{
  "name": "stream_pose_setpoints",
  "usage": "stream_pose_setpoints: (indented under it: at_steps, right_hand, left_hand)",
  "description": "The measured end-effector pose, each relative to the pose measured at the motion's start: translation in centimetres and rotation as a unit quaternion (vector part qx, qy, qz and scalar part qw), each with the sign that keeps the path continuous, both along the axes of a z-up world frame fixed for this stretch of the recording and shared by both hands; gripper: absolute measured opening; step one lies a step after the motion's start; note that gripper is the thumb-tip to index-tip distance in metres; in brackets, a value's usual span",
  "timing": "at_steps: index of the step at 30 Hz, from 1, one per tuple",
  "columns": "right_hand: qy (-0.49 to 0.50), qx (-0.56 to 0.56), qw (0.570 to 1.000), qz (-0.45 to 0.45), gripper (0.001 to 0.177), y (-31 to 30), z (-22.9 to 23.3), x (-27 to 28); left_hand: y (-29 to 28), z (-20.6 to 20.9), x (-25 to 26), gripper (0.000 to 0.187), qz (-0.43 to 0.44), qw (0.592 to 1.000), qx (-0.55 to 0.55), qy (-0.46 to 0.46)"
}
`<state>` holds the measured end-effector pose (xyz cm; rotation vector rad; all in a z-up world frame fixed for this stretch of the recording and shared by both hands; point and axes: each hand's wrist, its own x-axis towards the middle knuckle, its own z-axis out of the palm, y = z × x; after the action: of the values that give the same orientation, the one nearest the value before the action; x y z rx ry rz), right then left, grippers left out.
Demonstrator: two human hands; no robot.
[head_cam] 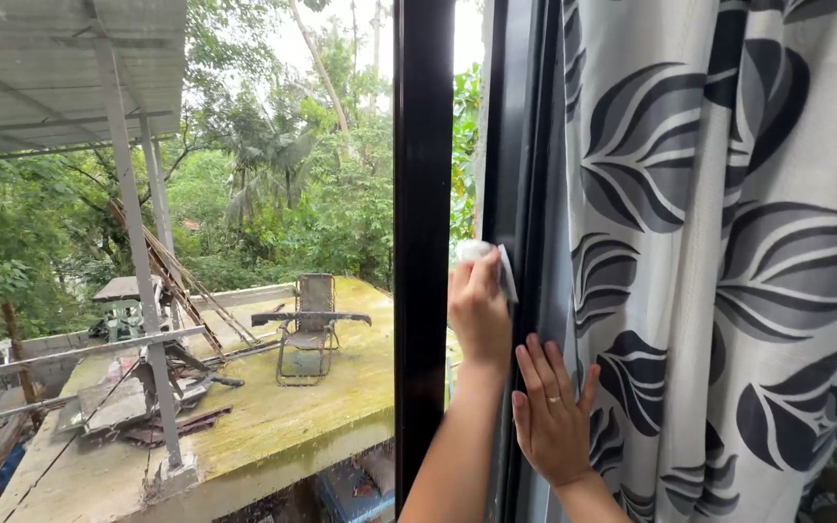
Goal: The person cleans the frame and sill of a window by hand using a series of wet wipes, running their fingers along the grooves and wiping the black metal surfaces before discarding the used wipes.
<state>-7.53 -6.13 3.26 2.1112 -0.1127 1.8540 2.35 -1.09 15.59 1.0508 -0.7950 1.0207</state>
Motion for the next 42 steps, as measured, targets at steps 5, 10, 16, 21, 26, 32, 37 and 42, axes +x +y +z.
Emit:
stream_pose_setpoints:
  at_steps: [5, 10, 16, 21, 26, 32, 37, 42]
  right_hand:
    - [0.003, 0.009, 1.0, -0.003, 0.049, 0.0, -0.1, -0.1]
    - [-0.002, 0.017, 1.0, 0.004, 0.049, 0.4, 0.0, -0.3]
    - [0.002, 0.012, 1.0, 0.001, 0.049, 0.2, 0.2, -0.2]
    - [0.002, 0.015, 1.0, 0.023, 0.049, 0.2, 0.1, -0.5]
    - [-0.002, 0.017, 0.997, 0.072, 0.049, 0.3, 0.2, -0.7]
    - [0.006, 0.019, 0.998, 0.058, 0.05, 0.0, -0.1, -0.5]
    - [0.017, 0.025, 0.998, 0.051, 0.049, -0.2, -0.1, -0.5]
    - [0.011, 0.01, 0.998, 0.062, 0.051, -0.1, 0.2, -0.6]
  left_hand:
    - [0.6, -2.0, -1.1, 0.037, 0.101, 0.992, -0.003, -0.08]
    - [1.4, -5.7, -1.8, 0.029, 0.003, 0.998, 0.049, 0.042]
    - [1.5, 0.5, -1.1, 0.017, -0.04, 0.998, 0.026, 0.038]
    - [1.5, -4.3, -1.5, 0.013, -0.121, 0.992, 0.018, 0.041]
    - [2.9, -16.9, -3.4, 0.019, -0.136, 0.975, 0.061, 0.164]
    - [2.3, -12.8, -3.2, 0.024, -0.108, 0.986, 0.03, 0.12]
    - [0.8, -9.7, -2.5, 0.024, -0.112, 0.99, 0.016, 0.081]
    - [1.4, -24.3, -4.3, 0.033, -0.029, 0.97, 0.073, 0.23]
